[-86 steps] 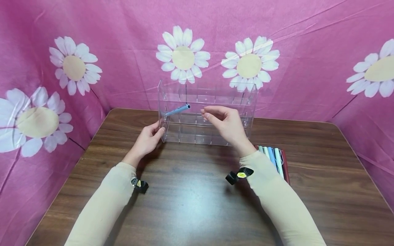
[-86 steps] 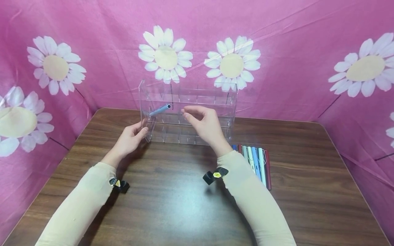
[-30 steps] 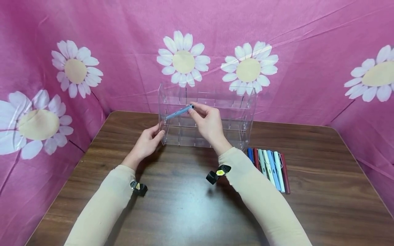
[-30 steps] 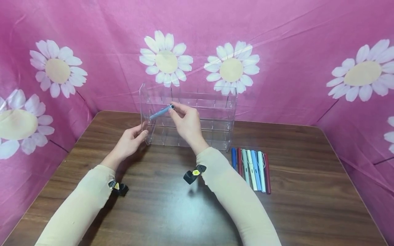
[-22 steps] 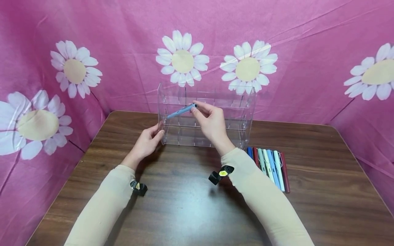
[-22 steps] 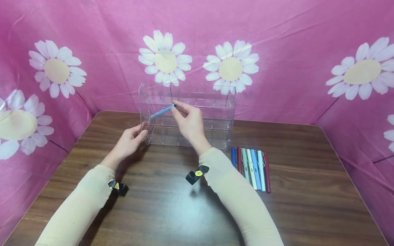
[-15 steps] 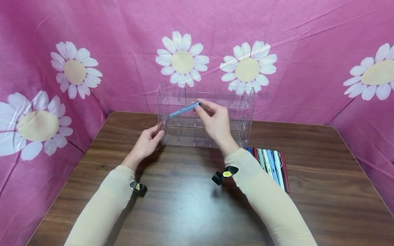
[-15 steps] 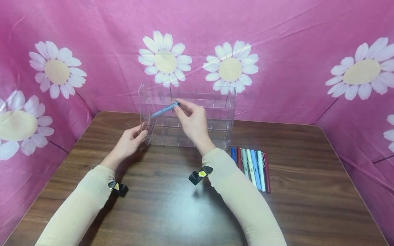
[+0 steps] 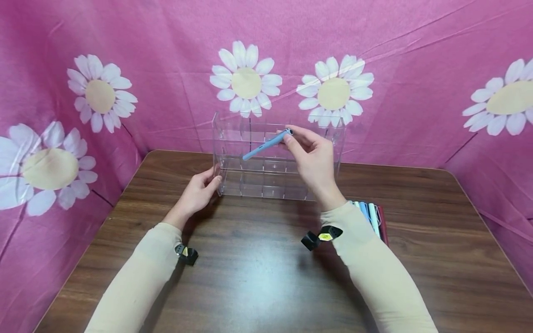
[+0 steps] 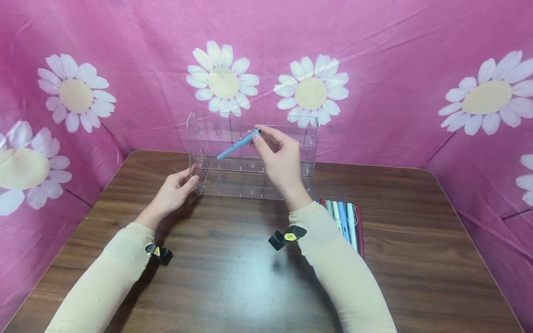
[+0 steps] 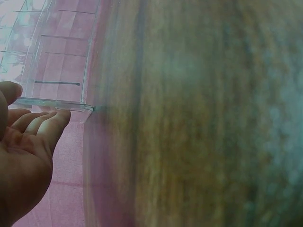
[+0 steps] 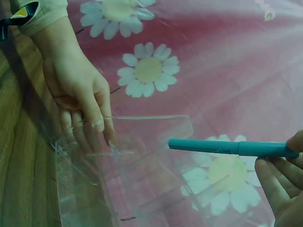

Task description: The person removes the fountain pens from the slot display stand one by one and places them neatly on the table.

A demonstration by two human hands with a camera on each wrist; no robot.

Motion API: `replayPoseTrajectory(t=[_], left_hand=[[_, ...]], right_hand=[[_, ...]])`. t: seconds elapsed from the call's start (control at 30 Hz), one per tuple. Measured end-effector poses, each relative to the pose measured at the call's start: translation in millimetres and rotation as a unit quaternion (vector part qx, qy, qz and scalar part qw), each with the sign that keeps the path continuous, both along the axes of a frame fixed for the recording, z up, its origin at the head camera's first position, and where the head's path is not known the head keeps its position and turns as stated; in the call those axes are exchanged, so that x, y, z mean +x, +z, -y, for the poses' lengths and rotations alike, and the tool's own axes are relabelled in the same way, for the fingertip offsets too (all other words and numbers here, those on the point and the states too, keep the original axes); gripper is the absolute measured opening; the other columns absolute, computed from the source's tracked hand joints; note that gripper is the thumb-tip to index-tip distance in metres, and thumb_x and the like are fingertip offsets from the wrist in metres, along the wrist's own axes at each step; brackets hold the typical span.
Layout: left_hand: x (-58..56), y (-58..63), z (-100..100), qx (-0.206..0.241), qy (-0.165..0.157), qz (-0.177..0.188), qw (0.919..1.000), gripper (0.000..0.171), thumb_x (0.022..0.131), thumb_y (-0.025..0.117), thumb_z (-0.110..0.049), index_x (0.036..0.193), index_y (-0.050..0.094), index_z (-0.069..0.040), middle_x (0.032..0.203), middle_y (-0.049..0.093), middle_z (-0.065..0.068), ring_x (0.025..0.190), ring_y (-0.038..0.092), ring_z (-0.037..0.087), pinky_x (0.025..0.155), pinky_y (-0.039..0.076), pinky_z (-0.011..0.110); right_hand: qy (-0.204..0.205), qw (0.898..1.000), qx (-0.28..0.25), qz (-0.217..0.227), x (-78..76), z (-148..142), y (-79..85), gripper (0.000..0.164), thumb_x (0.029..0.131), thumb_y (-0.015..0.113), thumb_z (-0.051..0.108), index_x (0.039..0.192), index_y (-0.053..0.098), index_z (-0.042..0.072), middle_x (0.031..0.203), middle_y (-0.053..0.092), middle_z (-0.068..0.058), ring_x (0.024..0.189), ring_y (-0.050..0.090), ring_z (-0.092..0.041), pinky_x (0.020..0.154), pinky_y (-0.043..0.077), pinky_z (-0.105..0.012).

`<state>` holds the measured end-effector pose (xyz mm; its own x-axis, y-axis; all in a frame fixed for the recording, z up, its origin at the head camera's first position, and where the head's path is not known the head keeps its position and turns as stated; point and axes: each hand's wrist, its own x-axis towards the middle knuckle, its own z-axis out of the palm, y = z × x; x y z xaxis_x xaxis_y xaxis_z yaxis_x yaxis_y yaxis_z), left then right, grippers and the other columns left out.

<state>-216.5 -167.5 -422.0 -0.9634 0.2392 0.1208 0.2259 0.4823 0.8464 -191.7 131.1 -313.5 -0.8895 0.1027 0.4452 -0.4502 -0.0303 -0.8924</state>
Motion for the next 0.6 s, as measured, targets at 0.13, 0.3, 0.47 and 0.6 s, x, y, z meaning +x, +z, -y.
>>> replayPoseTrajectory(t=[0.13,0.3,0.47,0.6], left_hand=[[-1.6,-1.5,0.1,-0.007,-0.003,-0.011,0.9999,0.048,0.111,0.055,-0.012,0.157,0.051,0.003,0.109,0.076,0.029,0.079,0.066,0.024,0.068,0.051,0.019],[-1.4,-0.8,-0.2,-0.006,-0.005,-0.008,0.9999,0.049,0.111,0.055,-0.013,0.158,0.050,0.003,0.098,0.074,0.027,0.069,0.061,0.020,0.063,0.051,0.023],[1.1,-0.1,0.3,-0.002,-0.005,-0.001,1.0000,0.049,0.112,0.056,-0.013,0.158,0.050,0.002,0.101,0.074,0.027,0.070,0.062,0.020,0.064,0.051,0.022],[1.3,-0.9,0.8,0.006,-0.007,-0.003,1.0000,0.049,0.111,0.056,-0.012,0.157,0.051,0.002,0.095,0.072,0.027,0.067,0.061,0.021,0.061,0.050,0.022]], right_hand=[[-0.002,1.000,-0.001,-0.009,4.6,-10.1,3.0,0.027,0.102,0.068,-0.003,0.128,0.073,-0.011,0.105,0.084,-0.001,0.092,0.081,-0.007,0.093,0.066,-0.033],[-0.006,1.000,-0.003,-0.004,10.3,-20.0,3.6,0.027,0.102,0.069,-0.003,0.127,0.073,-0.012,0.097,0.083,0.012,0.089,0.081,-0.007,0.092,0.066,-0.032],[-0.035,0.999,0.029,0.010,17.8,-30.4,1.7,0.028,0.101,0.072,0.003,0.127,0.075,-0.008,0.093,0.082,0.016,0.087,0.079,-0.004,0.088,0.066,-0.026],[-0.040,0.999,0.033,0.014,21.7,-39.0,1.5,0.028,0.101,0.073,0.004,0.127,0.075,-0.008,0.091,0.082,0.015,0.083,0.079,-0.005,0.085,0.066,-0.025]])
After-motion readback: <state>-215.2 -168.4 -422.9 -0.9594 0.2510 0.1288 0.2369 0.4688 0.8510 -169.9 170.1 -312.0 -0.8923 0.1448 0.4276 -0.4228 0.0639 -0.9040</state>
